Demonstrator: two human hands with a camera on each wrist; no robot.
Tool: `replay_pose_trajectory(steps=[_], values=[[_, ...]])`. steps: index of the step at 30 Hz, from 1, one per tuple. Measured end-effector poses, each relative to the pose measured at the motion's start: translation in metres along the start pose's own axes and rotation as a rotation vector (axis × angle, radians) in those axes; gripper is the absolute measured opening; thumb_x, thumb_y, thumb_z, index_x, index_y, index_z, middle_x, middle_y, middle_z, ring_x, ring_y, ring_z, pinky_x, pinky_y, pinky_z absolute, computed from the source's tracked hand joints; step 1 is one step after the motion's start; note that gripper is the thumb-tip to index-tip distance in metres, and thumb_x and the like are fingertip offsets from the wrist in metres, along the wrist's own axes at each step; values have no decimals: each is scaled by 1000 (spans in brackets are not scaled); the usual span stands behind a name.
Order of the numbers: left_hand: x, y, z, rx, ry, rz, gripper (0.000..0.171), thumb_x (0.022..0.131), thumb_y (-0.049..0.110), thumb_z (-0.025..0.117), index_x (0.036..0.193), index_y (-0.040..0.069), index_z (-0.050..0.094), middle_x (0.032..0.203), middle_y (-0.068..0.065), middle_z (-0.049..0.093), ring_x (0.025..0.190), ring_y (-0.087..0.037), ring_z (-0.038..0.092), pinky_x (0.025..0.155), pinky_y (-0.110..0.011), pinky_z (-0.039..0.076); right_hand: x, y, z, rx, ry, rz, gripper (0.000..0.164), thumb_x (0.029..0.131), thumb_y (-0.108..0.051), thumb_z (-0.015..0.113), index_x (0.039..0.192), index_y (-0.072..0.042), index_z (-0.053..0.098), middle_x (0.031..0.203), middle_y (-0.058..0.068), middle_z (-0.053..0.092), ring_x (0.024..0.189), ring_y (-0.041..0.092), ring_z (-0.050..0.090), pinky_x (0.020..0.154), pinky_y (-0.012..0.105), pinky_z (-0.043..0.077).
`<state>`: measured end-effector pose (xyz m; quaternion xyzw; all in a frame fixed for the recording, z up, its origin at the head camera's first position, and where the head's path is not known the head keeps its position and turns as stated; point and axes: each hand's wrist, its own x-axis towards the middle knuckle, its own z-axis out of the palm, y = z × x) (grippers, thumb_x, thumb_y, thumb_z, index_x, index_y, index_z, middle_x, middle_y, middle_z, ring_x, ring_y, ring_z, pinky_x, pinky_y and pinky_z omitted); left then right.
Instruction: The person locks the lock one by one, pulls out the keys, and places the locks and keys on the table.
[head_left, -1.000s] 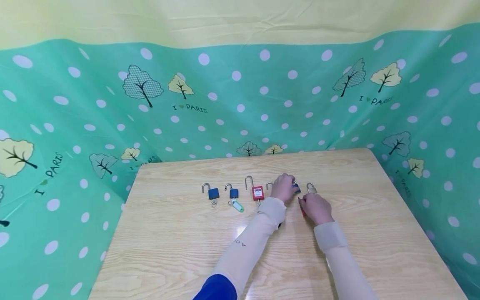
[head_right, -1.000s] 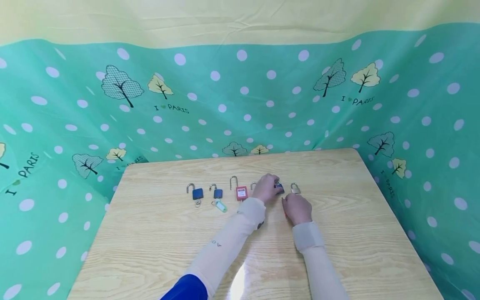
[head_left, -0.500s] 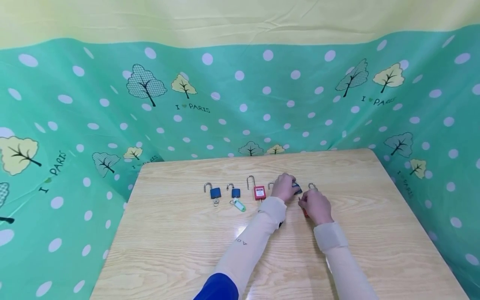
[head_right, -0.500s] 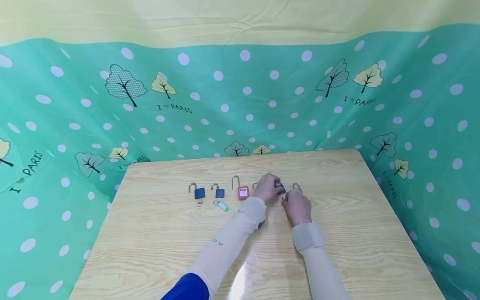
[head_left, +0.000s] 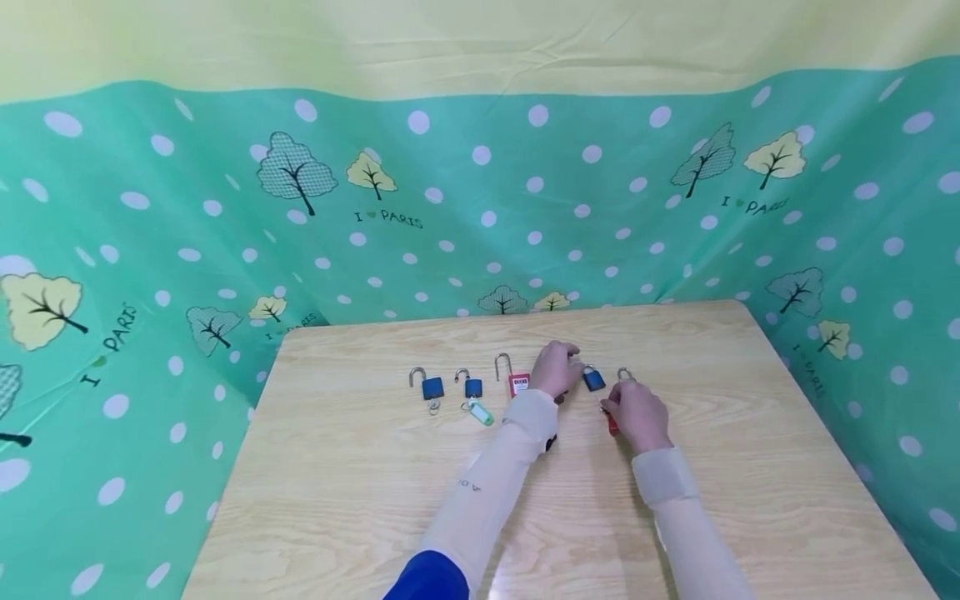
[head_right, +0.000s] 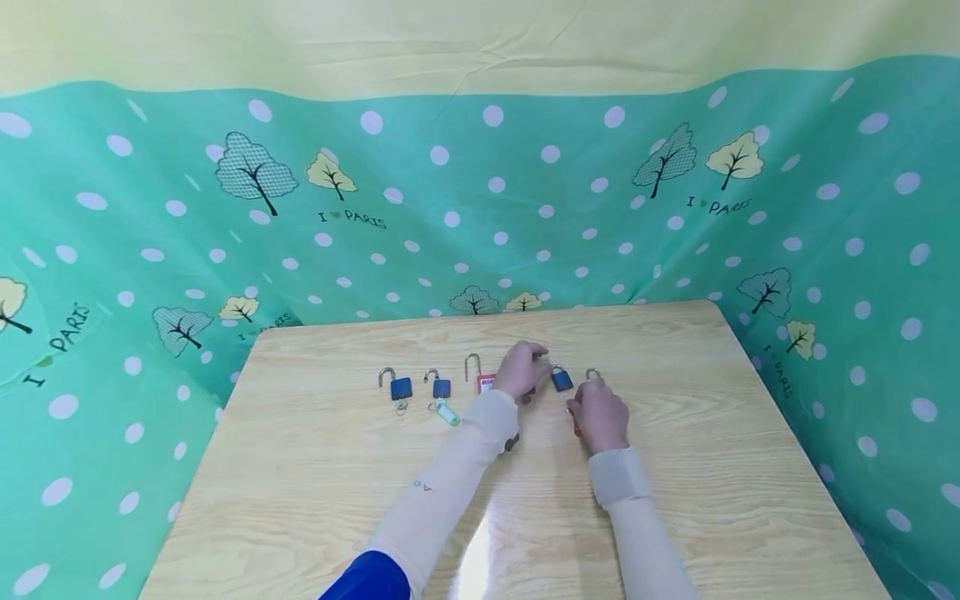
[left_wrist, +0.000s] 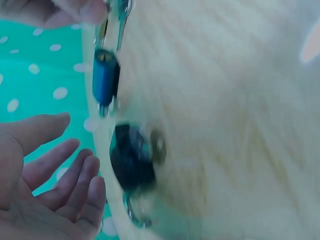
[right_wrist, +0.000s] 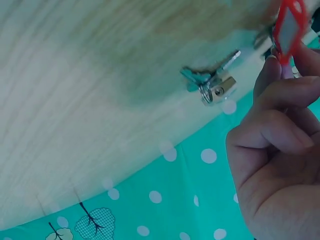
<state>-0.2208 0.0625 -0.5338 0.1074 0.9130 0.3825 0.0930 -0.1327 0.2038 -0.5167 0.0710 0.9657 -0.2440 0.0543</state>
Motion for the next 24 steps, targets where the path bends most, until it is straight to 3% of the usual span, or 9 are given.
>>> replay_pose_trajectory(steps=[4, 9, 16, 19, 24], values=[[0, -6, -15, -33, 13, -8, 31, 93, 19, 64, 123, 12, 65, 116, -2, 62, 102, -16, 58, 85, -30, 50, 2, -3, -4, -22, 28, -16, 14, 87, -16, 69, 84, -3, 65, 71, 6, 61, 58, 19, 54, 48, 32, 42], [-3, -10, -31, -63, 18, -22, 32, 93, 17, 64, 124, 9, 64, 121, -4, 62, 108, -19, 59, 88, -31, 50, 3, -13, -6, -27, 57, -46, 18, 89, -20, 67, 88, -2, 67, 75, 9, 61, 58, 21, 53, 47, 31, 41], [-7, -19, -41, -55, 20, -65, 32, 92, 19, 65, 123, 13, 63, 120, -2, 63, 109, -18, 58, 89, -32, 49, 5, -30, 4, 27, 44, -75, 20, 91, -24, 66, 85, -5, 66, 79, 10, 60, 70, 26, 53, 53, 36, 44], [-10, -21, -42, 1, 33, -84, 31, 90, 19, 68, 121, 14, 65, 120, -1, 62, 109, -18, 58, 90, -31, 49, 9, -35, 12, 36, 48, -86, 21, 90, -24, 66, 90, -4, 66, 84, 13, 66, 74, 30, 59, 57, 42, 48], [-14, -25, -42, 199, 63, -64, 29, 87, 21, 72, 116, 15, 69, 117, -2, 60, 109, -20, 54, 95, -31, 45, 14, -45, 30, 44, 42, -97, 37, 91, -26, 65, 118, -1, 62, 107, 23, 67, 90, 38, 65, 69, 50, 52]])
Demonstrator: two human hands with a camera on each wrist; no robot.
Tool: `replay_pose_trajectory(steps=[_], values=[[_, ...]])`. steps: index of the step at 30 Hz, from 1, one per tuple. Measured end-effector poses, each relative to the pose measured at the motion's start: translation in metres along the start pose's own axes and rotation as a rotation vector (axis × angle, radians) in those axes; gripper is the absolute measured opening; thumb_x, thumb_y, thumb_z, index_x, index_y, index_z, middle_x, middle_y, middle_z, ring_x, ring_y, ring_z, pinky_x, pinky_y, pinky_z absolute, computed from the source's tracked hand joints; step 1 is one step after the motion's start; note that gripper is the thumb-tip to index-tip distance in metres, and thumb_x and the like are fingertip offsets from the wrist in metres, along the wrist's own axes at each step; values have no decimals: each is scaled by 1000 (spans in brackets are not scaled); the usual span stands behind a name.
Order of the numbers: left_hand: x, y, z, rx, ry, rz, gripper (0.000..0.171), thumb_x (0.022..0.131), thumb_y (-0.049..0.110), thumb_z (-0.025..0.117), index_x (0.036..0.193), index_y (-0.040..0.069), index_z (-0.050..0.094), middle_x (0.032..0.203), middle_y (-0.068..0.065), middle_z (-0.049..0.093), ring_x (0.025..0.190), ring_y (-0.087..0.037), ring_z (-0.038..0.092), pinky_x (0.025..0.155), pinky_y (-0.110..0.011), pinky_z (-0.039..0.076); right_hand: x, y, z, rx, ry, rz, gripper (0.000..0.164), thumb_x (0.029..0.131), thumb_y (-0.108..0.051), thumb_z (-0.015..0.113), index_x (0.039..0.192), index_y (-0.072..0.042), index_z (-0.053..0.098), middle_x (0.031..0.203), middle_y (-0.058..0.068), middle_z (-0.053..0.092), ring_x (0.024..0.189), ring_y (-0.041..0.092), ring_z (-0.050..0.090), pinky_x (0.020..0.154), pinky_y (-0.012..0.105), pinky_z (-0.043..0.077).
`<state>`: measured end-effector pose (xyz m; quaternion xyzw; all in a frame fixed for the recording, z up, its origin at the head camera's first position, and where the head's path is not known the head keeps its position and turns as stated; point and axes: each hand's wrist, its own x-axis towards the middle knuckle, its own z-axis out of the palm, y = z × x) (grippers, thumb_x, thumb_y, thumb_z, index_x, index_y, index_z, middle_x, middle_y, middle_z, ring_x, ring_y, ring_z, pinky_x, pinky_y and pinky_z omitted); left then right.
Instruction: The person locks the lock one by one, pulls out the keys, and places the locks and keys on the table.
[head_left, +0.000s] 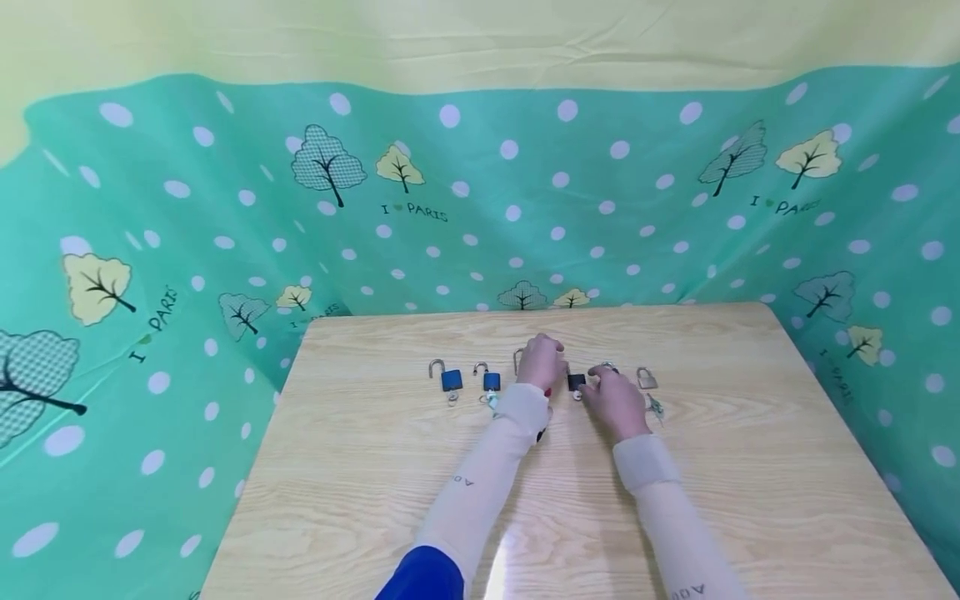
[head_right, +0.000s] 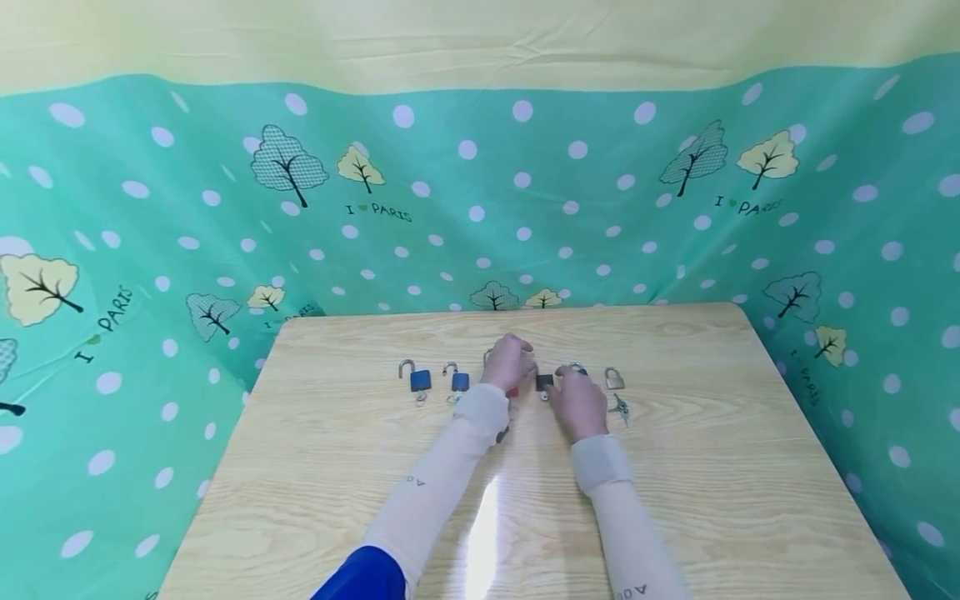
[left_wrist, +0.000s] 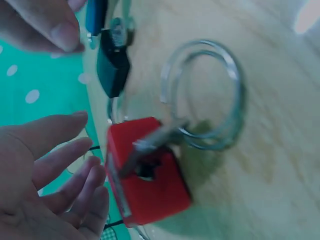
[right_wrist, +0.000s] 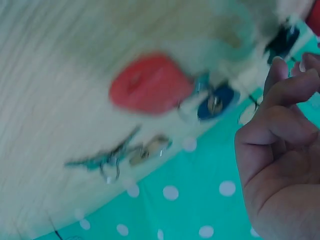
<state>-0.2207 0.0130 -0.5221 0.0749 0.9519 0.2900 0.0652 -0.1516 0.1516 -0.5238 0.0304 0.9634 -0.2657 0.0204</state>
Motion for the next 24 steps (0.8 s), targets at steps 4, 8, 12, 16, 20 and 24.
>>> replay_pose_trajectory(steps=[4, 8, 12, 16, 20, 24], values=[[0, -3, 2, 111, 1, 35, 21, 88, 21, 71, 108, 17, 73, 110, -1, 62, 104, -19, 53, 93, -31, 43, 3, -4, 10, 6, -22, 9, 45, 92, -26, 65, 129, -2, 57, 120, 25, 61, 104, 43, 60, 78, 54, 51], [0, -6, 5, 132, -8, 50, 12, 88, 19, 70, 99, 20, 75, 105, 1, 61, 100, -18, 52, 91, -30, 43, 4, -6, 15, 8, -22, 31, 43, 91, -22, 66, 128, -2, 57, 121, 25, 60, 105, 42, 60, 78, 54, 50], [-2, -5, 7, 163, -7, 74, 11, 89, 20, 70, 99, 20, 75, 101, 1, 60, 98, -17, 53, 90, -30, 43, 3, -6, 16, 57, -34, 64, 41, 91, -19, 67, 126, -2, 55, 110, 23, 62, 95, 38, 62, 73, 49, 50], [-2, -6, 11, 164, -8, 109, 10, 89, 20, 69, 97, 19, 74, 98, 2, 60, 96, -17, 53, 89, -31, 44, 2, -4, 18, 118, -43, 96, 39, 90, -15, 67, 124, -1, 53, 102, 20, 58, 88, 33, 59, 71, 46, 49], [2, -11, 15, 108, 9, 123, 4, 90, 19, 69, 90, 20, 73, 92, 4, 61, 91, -13, 55, 83, -27, 46, 2, -6, 19, 184, -52, 89, 38, 89, -8, 66, 121, 2, 49, 109, 22, 55, 97, 35, 58, 80, 47, 50], [7, -15, 16, 10, -3, 106, 5, 90, 16, 69, 86, 19, 70, 85, 7, 62, 80, -8, 57, 73, -22, 48, 2, -8, 17, 205, -78, 90, 37, 90, -7, 65, 119, 7, 46, 113, 26, 56, 104, 37, 57, 87, 48, 48]])
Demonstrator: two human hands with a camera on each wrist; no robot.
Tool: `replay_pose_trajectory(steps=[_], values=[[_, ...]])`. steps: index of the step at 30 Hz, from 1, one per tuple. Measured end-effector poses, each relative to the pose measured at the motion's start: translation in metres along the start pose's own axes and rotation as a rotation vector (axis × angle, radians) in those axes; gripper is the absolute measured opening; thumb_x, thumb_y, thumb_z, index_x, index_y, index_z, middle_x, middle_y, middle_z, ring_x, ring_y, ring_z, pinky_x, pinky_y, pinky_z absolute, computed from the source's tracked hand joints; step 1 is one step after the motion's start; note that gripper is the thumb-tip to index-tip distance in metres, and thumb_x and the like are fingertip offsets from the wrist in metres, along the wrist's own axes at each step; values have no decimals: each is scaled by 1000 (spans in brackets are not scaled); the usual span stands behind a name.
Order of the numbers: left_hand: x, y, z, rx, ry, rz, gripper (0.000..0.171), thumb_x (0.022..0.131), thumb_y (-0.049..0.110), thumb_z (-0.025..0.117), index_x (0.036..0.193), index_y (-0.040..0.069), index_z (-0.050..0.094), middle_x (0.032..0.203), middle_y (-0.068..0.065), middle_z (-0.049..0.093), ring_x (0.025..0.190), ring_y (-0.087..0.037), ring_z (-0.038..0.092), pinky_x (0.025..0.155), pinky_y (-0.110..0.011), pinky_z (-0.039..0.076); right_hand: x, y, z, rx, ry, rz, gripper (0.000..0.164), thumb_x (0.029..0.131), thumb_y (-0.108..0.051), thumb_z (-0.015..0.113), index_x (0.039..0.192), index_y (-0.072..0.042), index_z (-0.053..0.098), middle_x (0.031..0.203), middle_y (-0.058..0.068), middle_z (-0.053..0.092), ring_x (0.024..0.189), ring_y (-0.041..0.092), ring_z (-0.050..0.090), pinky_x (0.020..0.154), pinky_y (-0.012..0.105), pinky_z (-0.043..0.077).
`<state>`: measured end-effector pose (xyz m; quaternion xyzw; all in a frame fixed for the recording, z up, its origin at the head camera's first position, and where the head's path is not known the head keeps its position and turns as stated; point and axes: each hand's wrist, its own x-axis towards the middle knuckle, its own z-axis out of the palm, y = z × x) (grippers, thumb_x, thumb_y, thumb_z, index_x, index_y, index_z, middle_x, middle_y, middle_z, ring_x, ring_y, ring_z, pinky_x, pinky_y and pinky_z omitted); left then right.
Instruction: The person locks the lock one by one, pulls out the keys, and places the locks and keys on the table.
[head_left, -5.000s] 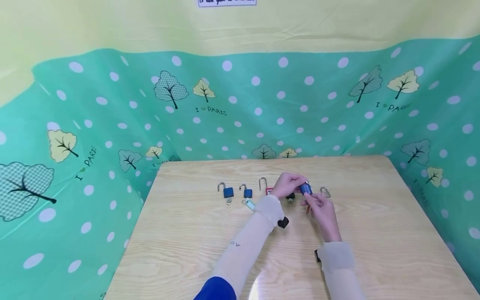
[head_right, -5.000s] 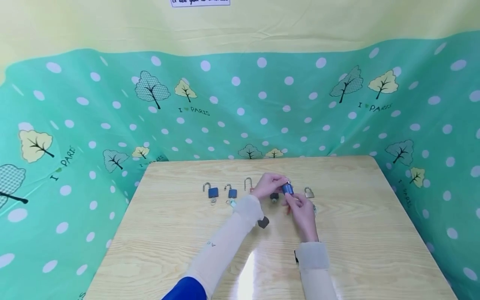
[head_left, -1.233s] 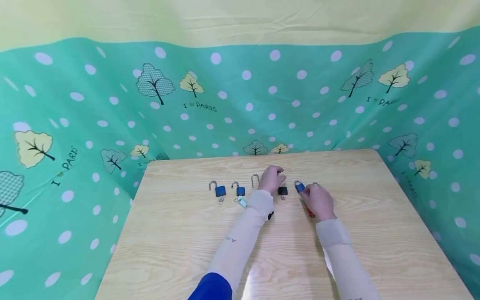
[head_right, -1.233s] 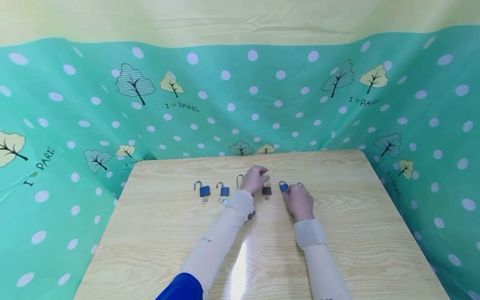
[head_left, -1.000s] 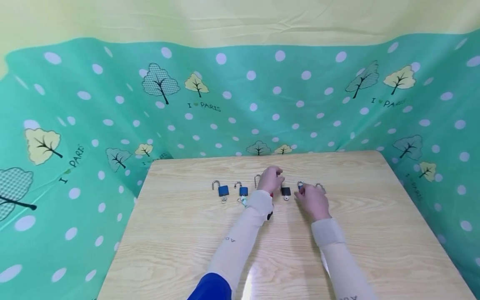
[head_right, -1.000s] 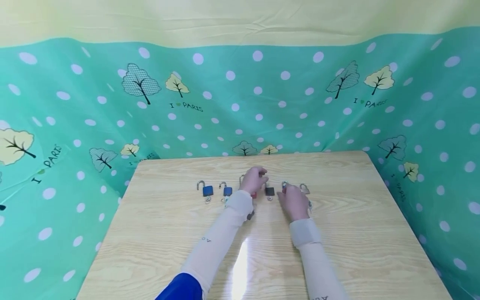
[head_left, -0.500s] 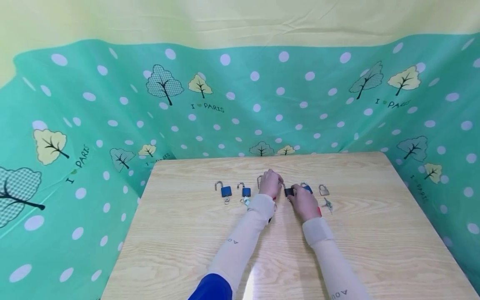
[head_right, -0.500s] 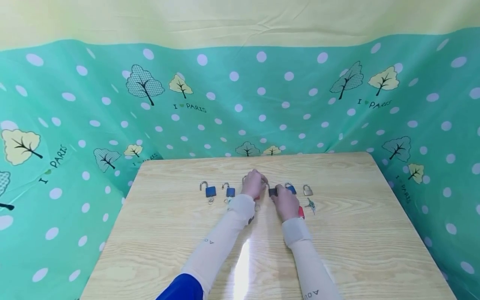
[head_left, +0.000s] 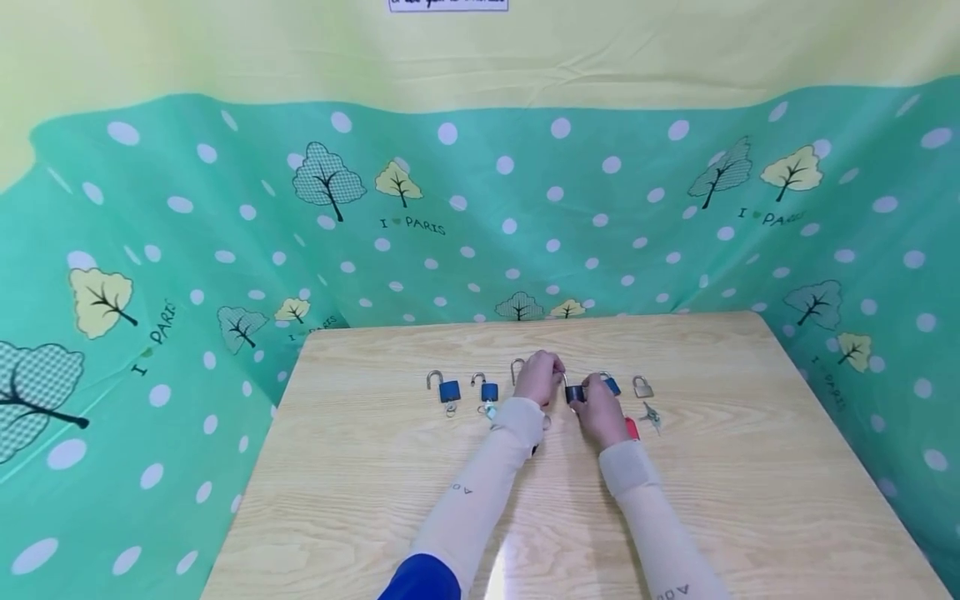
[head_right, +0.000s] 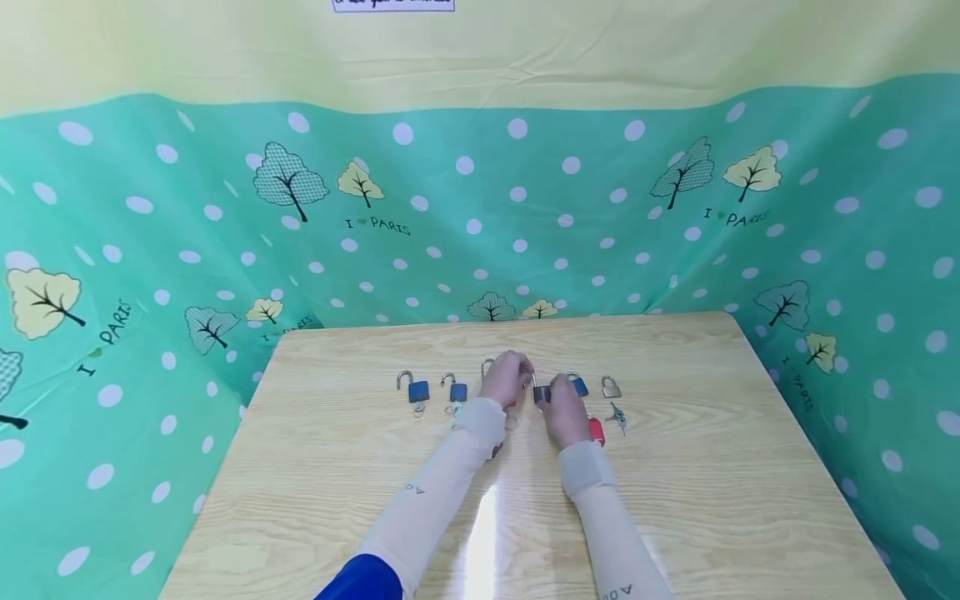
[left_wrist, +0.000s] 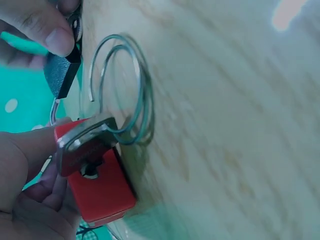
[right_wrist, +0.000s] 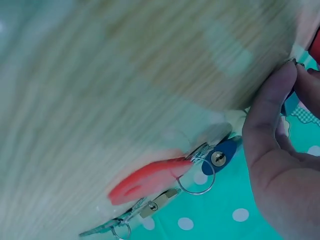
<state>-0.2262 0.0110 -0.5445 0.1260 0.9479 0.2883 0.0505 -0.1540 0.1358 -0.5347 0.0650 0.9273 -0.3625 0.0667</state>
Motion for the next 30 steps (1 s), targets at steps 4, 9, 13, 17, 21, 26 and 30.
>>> replay_pose_trajectory(steps=[4, 9, 13, 17, 21, 26, 30], values=[[-1, 0, -3, -66, -15, 8, 7, 89, 14, 69, 85, 18, 69, 83, 9, 62, 76, -6, 57, 70, -21, 48, -2, -1, -2, -19, -23, -31, 35, 91, -8, 65, 115, 12, 50, 111, 28, 58, 103, 38, 57, 88, 49, 47], [-5, 4, -9, -105, -3, 62, 6, 88, 12, 69, 86, 17, 71, 83, 8, 64, 76, -5, 58, 70, -20, 49, -6, 0, -5, 11, -44, -63, 32, 90, -8, 65, 113, 10, 53, 104, 25, 60, 97, 37, 58, 84, 49, 47], [-8, 4, -11, -156, 16, 91, 4, 88, 11, 70, 88, 14, 73, 83, 5, 67, 75, -3, 58, 69, -18, 48, -8, 2, -7, 78, -56, -37, 31, 89, -9, 66, 111, 7, 52, 97, 21, 59, 90, 32, 57, 78, 44, 48], [-11, 5, -14, -211, 38, 100, 5, 86, 10, 71, 88, 13, 73, 83, 6, 68, 72, -2, 57, 67, -17, 48, -10, 4, -7, 193, -92, 24, 29, 91, -9, 63, 112, 5, 49, 94, 19, 60, 83, 26, 59, 70, 35, 49], [-14, 7, -18, -263, 45, 100, 6, 87, 9, 70, 91, 12, 73, 82, 8, 67, 72, -2, 58, 68, -17, 49, -11, 3, -7, 369, -128, 82, 29, 94, -9, 60, 118, 2, 47, 98, 19, 65, 85, 25, 64, 74, 33, 50], [-16, 8, -25, -329, 44, 89, 12, 89, 4, 66, 97, 10, 72, 87, 6, 68, 79, -4, 60, 74, -18, 50, -14, -1, -9, 584, -162, 88, 41, 97, -11, 56, 133, 1, 39, 104, 22, 65, 91, 32, 67, 86, 41, 52], [-16, 11, -30, -365, 48, 77, 16, 90, 3, 64, 100, 13, 72, 95, 5, 70, 87, -6, 62, 78, -18, 50, -18, -5, -12, 654, -154, 77, 48, 98, -13, 54, 140, 1, 35, 108, 25, 64, 94, 34, 67, 92, 43, 50]])
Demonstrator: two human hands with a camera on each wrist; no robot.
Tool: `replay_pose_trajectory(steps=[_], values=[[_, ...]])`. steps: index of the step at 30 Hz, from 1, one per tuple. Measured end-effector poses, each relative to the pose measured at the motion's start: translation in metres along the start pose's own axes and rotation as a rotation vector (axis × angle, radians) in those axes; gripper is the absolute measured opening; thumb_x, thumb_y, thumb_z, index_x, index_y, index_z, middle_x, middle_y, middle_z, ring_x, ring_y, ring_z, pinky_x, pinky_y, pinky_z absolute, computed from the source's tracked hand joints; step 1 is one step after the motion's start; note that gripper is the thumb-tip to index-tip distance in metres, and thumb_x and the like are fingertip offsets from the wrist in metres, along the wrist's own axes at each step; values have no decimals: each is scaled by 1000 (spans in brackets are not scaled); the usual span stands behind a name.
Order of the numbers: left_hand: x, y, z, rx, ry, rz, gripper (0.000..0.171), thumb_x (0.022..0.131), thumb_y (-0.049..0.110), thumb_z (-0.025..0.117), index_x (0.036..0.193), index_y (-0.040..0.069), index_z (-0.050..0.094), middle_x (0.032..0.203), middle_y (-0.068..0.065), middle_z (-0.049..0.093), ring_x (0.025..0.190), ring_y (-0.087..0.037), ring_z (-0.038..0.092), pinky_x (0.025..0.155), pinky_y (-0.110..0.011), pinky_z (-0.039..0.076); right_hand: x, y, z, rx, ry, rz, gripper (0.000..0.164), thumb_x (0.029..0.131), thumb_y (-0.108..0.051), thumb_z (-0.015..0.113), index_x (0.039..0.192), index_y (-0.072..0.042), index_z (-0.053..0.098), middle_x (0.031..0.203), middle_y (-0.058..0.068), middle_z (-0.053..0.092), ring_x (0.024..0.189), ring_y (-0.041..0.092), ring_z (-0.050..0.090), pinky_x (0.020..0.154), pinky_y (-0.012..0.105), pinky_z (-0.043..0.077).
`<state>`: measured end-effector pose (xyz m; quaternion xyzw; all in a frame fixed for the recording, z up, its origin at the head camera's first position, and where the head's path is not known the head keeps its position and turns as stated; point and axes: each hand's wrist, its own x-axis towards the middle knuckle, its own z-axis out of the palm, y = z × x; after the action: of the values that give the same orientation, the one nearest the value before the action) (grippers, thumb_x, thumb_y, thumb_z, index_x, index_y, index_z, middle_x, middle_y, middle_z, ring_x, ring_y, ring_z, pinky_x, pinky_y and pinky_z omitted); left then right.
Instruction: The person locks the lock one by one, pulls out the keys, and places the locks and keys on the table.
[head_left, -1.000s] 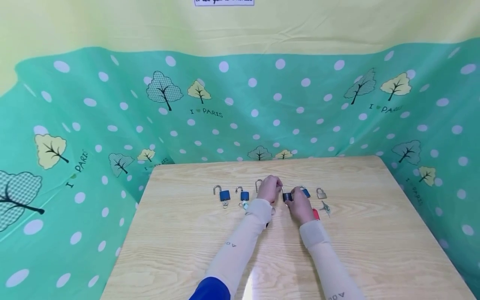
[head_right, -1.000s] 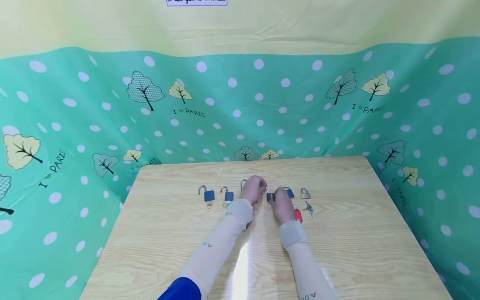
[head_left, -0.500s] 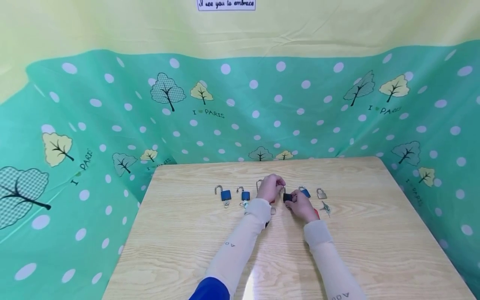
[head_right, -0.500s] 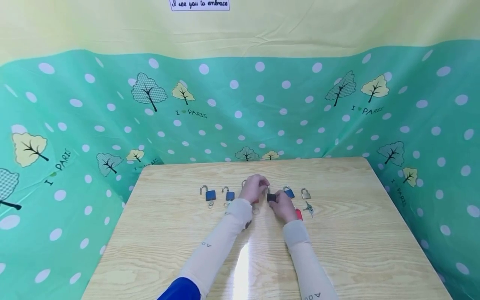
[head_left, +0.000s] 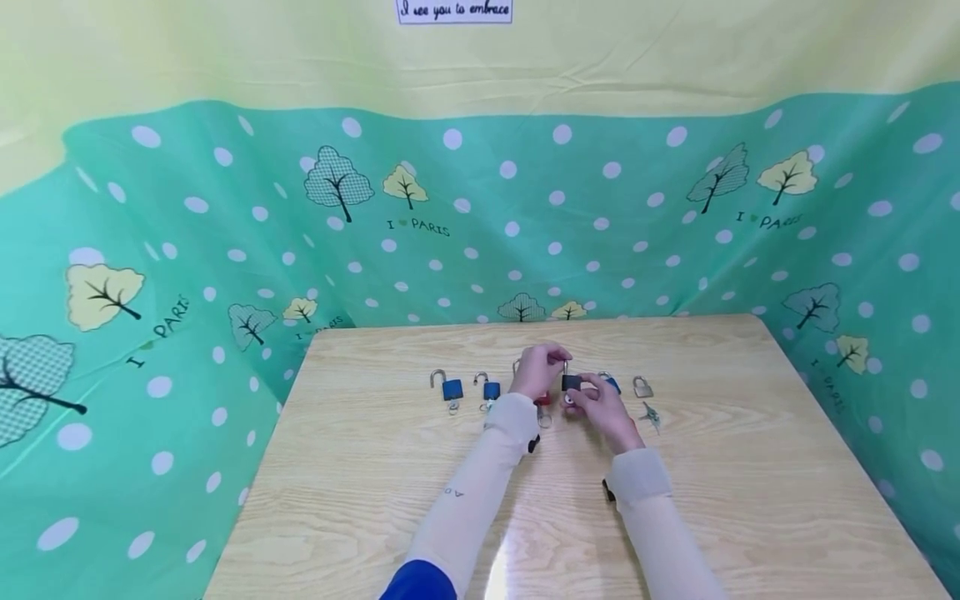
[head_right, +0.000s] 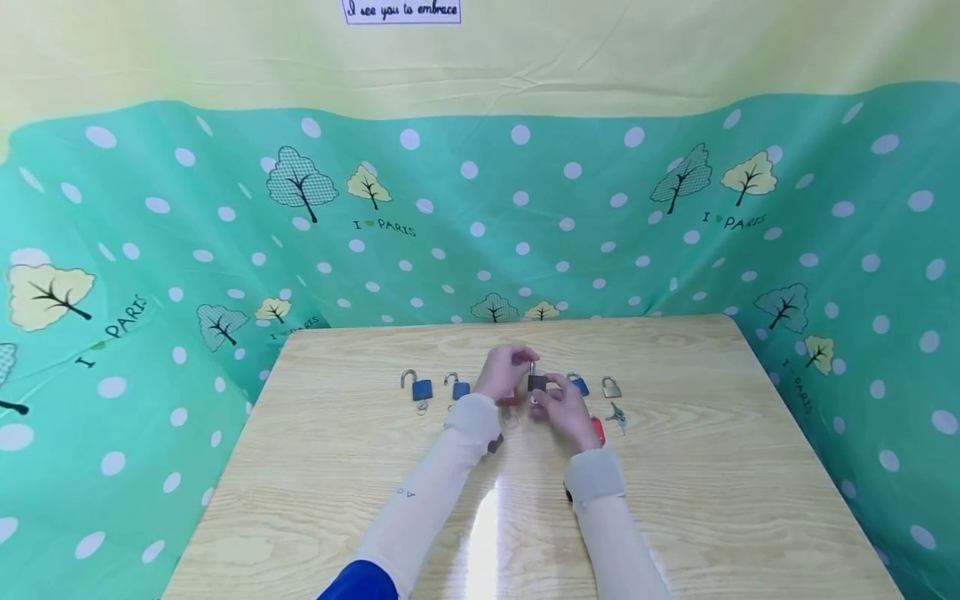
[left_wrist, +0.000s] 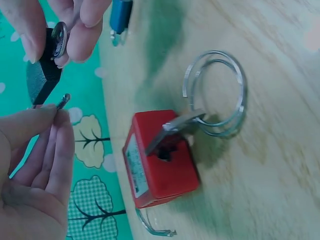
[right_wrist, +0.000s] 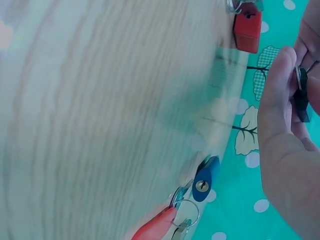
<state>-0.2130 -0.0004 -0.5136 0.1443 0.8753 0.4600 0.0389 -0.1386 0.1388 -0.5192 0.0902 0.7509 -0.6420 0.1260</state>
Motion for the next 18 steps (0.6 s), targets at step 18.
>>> replay_pose_trajectory(steps=[18], values=[[0, 9, 4, -362, -35, -143, 33, 93, 19, 63, 123, 4, 62, 100, -2, 71, 91, -12, 67, 83, -25, 53, -8, -8, -3, 122, 46, -65, 47, 96, -11, 57, 139, 0, 42, 114, 32, 59, 100, 40, 63, 93, 48, 48]])
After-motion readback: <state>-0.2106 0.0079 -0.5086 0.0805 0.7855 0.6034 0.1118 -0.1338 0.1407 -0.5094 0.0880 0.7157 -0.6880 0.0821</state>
